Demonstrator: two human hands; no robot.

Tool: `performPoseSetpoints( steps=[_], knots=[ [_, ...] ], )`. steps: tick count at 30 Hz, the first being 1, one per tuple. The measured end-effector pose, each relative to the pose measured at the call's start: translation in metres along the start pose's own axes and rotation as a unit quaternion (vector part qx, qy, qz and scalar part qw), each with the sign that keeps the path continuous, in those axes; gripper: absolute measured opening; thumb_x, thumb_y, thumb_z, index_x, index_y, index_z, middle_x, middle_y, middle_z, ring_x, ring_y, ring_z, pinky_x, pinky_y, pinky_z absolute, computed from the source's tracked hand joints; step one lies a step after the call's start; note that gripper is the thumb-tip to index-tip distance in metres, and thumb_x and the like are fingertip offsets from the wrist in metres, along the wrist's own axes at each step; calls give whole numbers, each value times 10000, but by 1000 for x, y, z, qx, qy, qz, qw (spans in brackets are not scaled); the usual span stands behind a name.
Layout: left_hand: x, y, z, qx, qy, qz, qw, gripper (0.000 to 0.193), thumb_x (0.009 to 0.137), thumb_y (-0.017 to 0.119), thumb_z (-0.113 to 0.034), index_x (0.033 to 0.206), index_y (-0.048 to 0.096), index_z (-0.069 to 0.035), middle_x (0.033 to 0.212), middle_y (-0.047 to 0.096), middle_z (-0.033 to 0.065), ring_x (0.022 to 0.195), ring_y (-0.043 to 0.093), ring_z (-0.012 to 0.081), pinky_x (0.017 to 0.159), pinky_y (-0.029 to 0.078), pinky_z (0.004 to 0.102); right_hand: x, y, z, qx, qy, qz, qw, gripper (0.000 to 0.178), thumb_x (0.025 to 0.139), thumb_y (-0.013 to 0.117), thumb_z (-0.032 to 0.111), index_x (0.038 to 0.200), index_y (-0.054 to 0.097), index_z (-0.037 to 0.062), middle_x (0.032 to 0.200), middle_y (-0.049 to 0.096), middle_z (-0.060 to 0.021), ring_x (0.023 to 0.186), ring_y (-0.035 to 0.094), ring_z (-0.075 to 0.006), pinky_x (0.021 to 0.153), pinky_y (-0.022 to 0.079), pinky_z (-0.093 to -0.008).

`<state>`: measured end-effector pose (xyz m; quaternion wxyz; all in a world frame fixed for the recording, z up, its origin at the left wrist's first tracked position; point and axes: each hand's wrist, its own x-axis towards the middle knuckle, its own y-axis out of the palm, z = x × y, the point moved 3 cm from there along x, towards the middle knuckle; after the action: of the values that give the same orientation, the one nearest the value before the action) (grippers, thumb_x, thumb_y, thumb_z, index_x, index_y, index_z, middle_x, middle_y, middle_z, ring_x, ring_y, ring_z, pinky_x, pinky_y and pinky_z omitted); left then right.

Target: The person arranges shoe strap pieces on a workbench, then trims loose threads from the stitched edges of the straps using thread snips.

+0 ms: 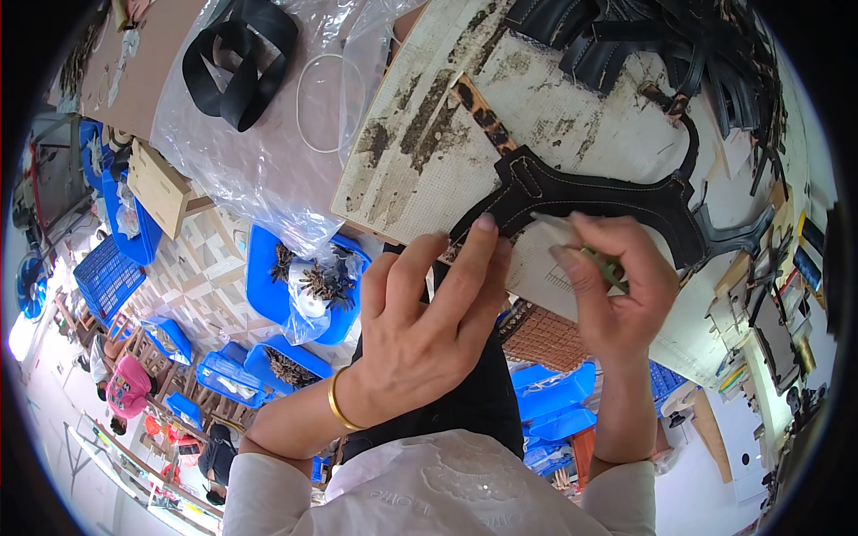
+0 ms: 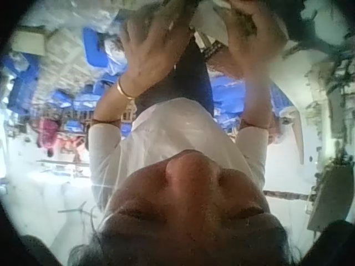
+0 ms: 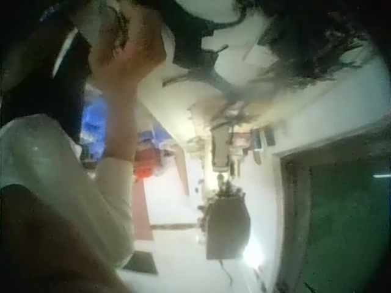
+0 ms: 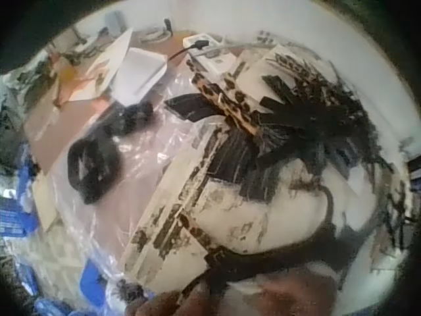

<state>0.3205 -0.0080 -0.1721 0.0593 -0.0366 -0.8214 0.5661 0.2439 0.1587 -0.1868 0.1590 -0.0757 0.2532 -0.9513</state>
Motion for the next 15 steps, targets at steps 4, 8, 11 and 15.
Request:
performPoseSetpoints(
  steps=[4,8,11,15],
  knots=[
    [3,2,0,-15,31,-6,999,507,650,832,-178,1128,722,-50,1393,599,86,1155,564,296,939,400,389,1,-4,2,-95,-57,-19,994,239,768,798,55,991,713,40,828,699,-72,668,672,-220,554,472,-301],
    [4,3,0,-48,32,0,998,476,670,809,-135,1111,706,10,1399,596,132,1306,531,363,1001,426,432,1,-2,8,-168,-65,10,984,240,778,787,77,1007,720,49,823,692,-51,662,662,-212,550,467,-309],
    [7,3,0,-91,27,31,995,455,689,792,-115,1111,702,29,1389,597,153,1342,522,369,1093,394,477,2,-2,9,-184,-64,11,981,234,783,780,87,1008,723,58,820,688,-41,659,656,-207,548,463,-315],
    [8,0,2,-86,33,38,995,451,699,786,-114,1117,703,32,1378,601,167,1344,533,344,1157,323,513,2,-2,8,-178,-60,5,982,230,781,779,92,1004,726,69,820,686,-36,655,652,-205,553,464,-319]
  ],
)
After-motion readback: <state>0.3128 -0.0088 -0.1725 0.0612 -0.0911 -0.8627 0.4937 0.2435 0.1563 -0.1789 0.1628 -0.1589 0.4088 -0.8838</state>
